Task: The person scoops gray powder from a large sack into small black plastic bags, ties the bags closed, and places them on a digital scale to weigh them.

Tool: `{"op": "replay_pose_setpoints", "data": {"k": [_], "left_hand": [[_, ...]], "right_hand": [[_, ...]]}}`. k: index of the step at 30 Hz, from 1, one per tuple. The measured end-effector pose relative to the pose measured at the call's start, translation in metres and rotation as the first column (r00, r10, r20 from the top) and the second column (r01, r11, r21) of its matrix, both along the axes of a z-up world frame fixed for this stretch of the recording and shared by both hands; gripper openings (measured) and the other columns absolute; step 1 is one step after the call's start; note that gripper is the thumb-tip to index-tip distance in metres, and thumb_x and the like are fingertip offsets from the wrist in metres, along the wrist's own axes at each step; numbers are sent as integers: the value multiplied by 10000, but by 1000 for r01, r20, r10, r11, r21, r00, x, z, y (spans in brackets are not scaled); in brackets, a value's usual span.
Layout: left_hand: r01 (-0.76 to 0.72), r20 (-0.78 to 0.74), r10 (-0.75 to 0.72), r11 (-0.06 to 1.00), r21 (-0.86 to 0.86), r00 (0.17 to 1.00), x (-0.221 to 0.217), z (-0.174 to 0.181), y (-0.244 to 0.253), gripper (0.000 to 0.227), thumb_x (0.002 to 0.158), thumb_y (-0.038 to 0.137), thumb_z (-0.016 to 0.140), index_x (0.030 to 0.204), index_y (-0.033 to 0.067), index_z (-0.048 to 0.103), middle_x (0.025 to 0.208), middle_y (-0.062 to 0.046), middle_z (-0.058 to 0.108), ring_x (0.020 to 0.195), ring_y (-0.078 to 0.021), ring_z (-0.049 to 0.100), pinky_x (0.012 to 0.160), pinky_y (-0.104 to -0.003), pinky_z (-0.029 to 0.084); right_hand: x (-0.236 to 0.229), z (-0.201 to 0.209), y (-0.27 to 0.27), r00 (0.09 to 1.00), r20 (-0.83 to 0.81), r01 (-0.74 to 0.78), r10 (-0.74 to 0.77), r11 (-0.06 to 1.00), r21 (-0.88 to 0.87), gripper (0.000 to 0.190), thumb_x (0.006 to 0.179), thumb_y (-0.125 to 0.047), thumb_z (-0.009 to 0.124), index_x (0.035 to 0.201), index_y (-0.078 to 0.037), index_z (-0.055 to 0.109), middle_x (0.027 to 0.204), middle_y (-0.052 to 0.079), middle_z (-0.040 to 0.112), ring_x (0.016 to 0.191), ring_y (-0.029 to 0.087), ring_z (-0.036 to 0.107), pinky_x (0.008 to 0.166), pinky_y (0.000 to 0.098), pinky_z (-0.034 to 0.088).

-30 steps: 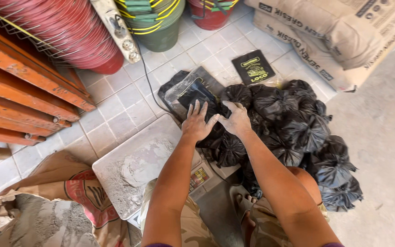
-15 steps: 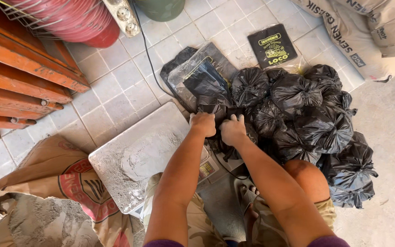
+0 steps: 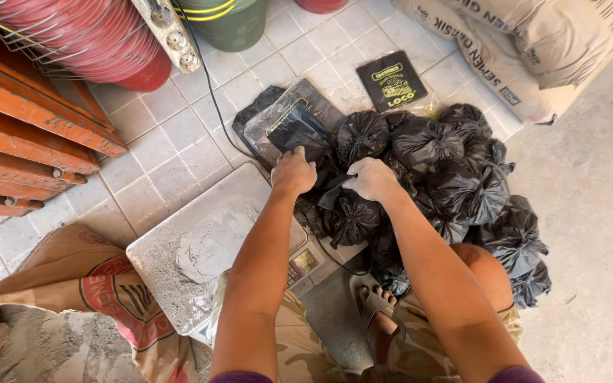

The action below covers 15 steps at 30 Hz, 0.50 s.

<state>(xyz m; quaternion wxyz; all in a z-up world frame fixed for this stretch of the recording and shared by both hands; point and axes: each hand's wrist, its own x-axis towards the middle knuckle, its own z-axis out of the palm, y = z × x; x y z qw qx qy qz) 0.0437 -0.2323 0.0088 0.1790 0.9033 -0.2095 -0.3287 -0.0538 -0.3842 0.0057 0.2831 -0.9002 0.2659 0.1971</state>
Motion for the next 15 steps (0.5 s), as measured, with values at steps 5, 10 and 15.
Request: {"op": "replay_pose_setpoints", "data": {"k": [5, 10, 15], "left_hand": [[-34, -71, 21, 982, -188, 997, -19, 49, 6, 517, 929, 298, 363, 1354, 16, 279, 1311, -276, 348, 1229, -429, 368, 987, -553, 378], [-146, -244, 46, 900, -412, 969, -43, 81, 14, 651, 901, 477, 416, 1362, 30, 306, 1304, -251, 380, 1254, -425, 334, 1017, -550, 319], [173, -156, -242, 917, -361, 958, -71, 102, 20, 1003, 596, 476, 756, 1415, 189, 254, 1399, -185, 330, 1326, -413, 206, 1066, -595, 166]], "right_hand": [[-16, 34, -4, 967, 185, 169, -175, 984, 49, 194, 765, -250, 575, 923, -207, 678, 966, 112, 657, 1018, 307, 579, 861, 428, 460], [-16, -36, -57, 780, 478, 269, -403, 906, 326, 140, 771, -258, 619, 776, -128, 670, 643, 48, 563, 707, 161, 568, 657, 332, 431], [-33, 65, -9, 481, 285, 260, -829, 446, 856, 267, 811, -238, 702, 804, -1, 578, 655, 150, 611, 593, 225, 653, 489, 326, 543]]}}
